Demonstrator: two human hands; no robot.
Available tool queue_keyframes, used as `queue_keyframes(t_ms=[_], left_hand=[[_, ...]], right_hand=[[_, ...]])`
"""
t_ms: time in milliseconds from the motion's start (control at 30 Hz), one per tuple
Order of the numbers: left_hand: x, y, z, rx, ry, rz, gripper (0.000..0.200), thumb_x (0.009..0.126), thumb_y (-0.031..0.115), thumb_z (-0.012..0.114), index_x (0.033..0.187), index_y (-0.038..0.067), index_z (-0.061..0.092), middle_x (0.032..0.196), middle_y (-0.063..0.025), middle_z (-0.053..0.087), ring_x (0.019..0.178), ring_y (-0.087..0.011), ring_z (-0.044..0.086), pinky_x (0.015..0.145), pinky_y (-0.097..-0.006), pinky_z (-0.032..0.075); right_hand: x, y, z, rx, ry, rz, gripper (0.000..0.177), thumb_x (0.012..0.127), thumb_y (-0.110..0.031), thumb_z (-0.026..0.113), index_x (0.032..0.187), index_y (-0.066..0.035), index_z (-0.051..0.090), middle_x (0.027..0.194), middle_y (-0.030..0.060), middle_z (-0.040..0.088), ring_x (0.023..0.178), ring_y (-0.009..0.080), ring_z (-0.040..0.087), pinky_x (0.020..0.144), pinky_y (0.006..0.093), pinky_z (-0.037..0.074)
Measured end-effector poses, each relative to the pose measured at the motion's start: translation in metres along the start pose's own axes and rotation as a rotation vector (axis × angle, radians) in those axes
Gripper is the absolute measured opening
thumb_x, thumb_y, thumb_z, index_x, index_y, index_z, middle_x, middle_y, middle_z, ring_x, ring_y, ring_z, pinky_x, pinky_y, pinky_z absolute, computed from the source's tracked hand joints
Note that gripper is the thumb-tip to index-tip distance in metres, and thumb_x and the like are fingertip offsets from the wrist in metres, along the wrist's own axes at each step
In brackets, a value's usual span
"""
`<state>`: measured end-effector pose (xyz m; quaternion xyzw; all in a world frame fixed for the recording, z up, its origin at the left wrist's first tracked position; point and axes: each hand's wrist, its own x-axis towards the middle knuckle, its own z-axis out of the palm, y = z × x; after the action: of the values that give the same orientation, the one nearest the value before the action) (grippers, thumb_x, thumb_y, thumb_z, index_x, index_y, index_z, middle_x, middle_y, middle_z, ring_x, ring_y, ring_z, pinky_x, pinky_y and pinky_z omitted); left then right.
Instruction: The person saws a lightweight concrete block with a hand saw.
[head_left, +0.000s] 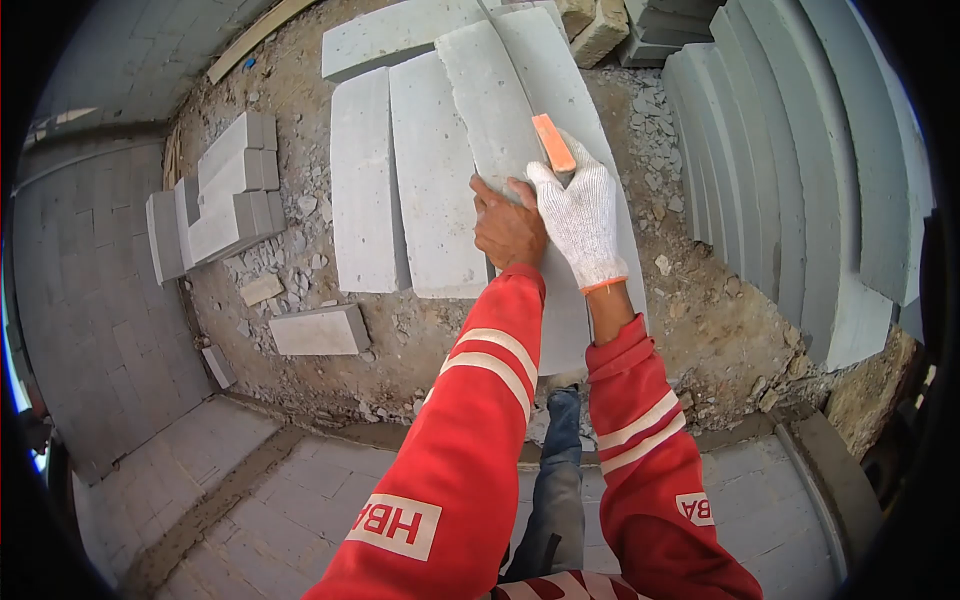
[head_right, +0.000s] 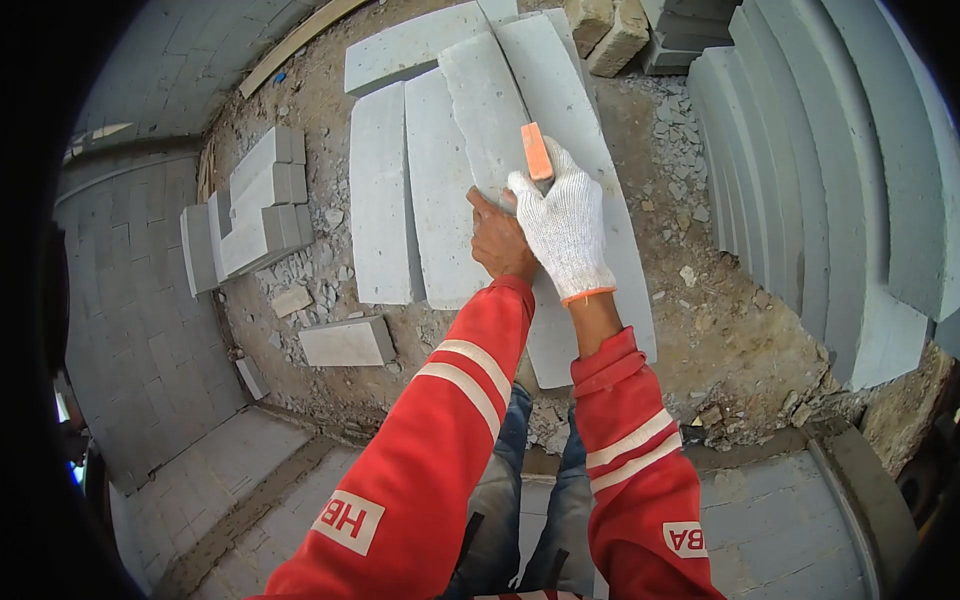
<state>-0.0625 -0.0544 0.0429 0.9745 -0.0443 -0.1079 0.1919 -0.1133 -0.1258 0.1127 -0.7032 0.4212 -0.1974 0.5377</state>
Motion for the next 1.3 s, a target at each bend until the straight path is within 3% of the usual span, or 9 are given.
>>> queue_keyframes(t_ms=[167,300,400,567,700,833,1000,1100,1300], left_hand=[[-0.003,0.002,0.000,-0.017,0.017,-0.009,0.056,0.100,0.042,0.050,0.140,0.002,0.044,0.127,-0.0224,0.067,0.090,-0.0460,0.072,0.080,-0.0534,0.059],[-0.002,0.003,0.000,-0.014,-0.030,-0.061,0.057,0.102,0.040,0.048,0.144,0.003,0.040,0.129,-0.0237,0.066,0.098,-0.0471,0.071,0.084,-0.0540,0.057],[-0.003,0.005,-0.003,0.018,-0.044,-0.071,0.056,0.102,0.040,0.047,0.143,0.003,0.041,0.130,-0.0234,0.066,0.097,-0.0470,0.071,0.084,-0.0533,0.058],[0.003,0.005,0.004,-0.005,0.006,-0.027,0.057,0.101,0.042,0.047,0.143,0.002,0.041,0.129,-0.0239,0.066,0.097,-0.0472,0.071,0.083,-0.0536,0.057],[-0.003,0.011,-0.008,-0.016,-0.052,-0.083,0.058,0.101,0.042,0.047,0.143,0.002,0.040,0.131,-0.0247,0.065,0.098,-0.0477,0.071,0.085,-0.0543,0.057],[-0.002,0.007,-0.003,-0.020,-0.036,-0.058,0.058,0.101,0.042,0.047,0.143,0.002,0.039,0.132,-0.0260,0.065,0.096,-0.0487,0.071,0.085,-0.0547,0.057],[-0.002,0.006,-0.002,0.010,-0.034,-0.045,0.058,0.101,0.042,0.047,0.143,0.002,0.040,0.129,-0.0246,0.066,0.092,-0.0478,0.072,0.081,-0.0540,0.058],[0.001,0.004,0.004,0.040,0.019,-0.011,0.058,0.101,0.042,0.048,0.142,0.002,0.041,0.125,-0.0226,0.067,0.088,-0.0464,0.072,0.077,-0.0530,0.059],[-0.002,0.009,-0.006,0.008,0.009,-0.040,0.053,0.101,0.041,0.048,0.138,0.003,0.043,0.121,-0.0214,0.068,0.088,-0.0456,0.072,0.078,-0.0528,0.059]], right_hand=[[-0.062,0.017,-0.023,0.155,0.035,0.021,0.049,0.090,-0.008,0.070,0.136,0.006,0.060,0.106,0.0188,0.073,0.087,0.0247,0.071,0.081,0.0346,0.056],[-0.207,0.043,-0.079,-0.188,-0.097,0.113,0.056,0.085,0.000,0.070,0.139,0.007,0.059,0.115,0.0192,0.072,0.087,0.0214,0.070,0.080,0.0322,0.057],[-0.209,0.052,-0.083,-0.169,-0.092,0.162,0.056,0.084,0.001,0.071,0.138,0.005,0.060,0.114,0.0190,0.073,0.079,0.0210,0.069,0.074,0.0323,0.057],[-0.080,0.015,-0.022,0.003,-0.003,0.124,0.054,0.086,-0.003,0.074,0.138,0.004,0.061,0.102,0.0181,0.073,0.078,0.0194,0.066,0.072,0.0321,0.055],[-0.103,0.025,-0.039,0.103,-0.007,0.162,0.055,0.086,-0.002,0.074,0.138,0.005,0.059,0.103,0.0165,0.074,0.078,0.0201,0.066,0.074,0.0323,0.055],[-0.233,0.067,-0.078,-0.221,-0.060,0.073,0.062,0.080,0.004,0.071,0.140,0.004,0.059,0.110,0.0127,0.074,0.077,0.0186,0.066,0.072,0.0325,0.056],[-0.162,0.042,-0.064,-0.073,-0.076,0.135,0.059,0.083,0.001,0.071,0.140,0.001,0.060,0.121,0.0191,0.073,0.081,0.0241,0.073,0.074,0.0335,0.058],[-0.065,0.016,-0.021,0.009,0.034,0.009,0.054,0.087,-0.006,0.073,0.139,0.002,0.061,0.104,0.0178,0.074,0.078,0.0234,0.069,0.073,0.0329,0.056],[-0.153,0.041,-0.062,0.031,-0.065,0.194,0.056,0.084,0.000,0.069,0.140,0.002,0.061,0.096,0.0122,0.071,0.070,0.0174,0.063,0.070,0.0303,0.055]])
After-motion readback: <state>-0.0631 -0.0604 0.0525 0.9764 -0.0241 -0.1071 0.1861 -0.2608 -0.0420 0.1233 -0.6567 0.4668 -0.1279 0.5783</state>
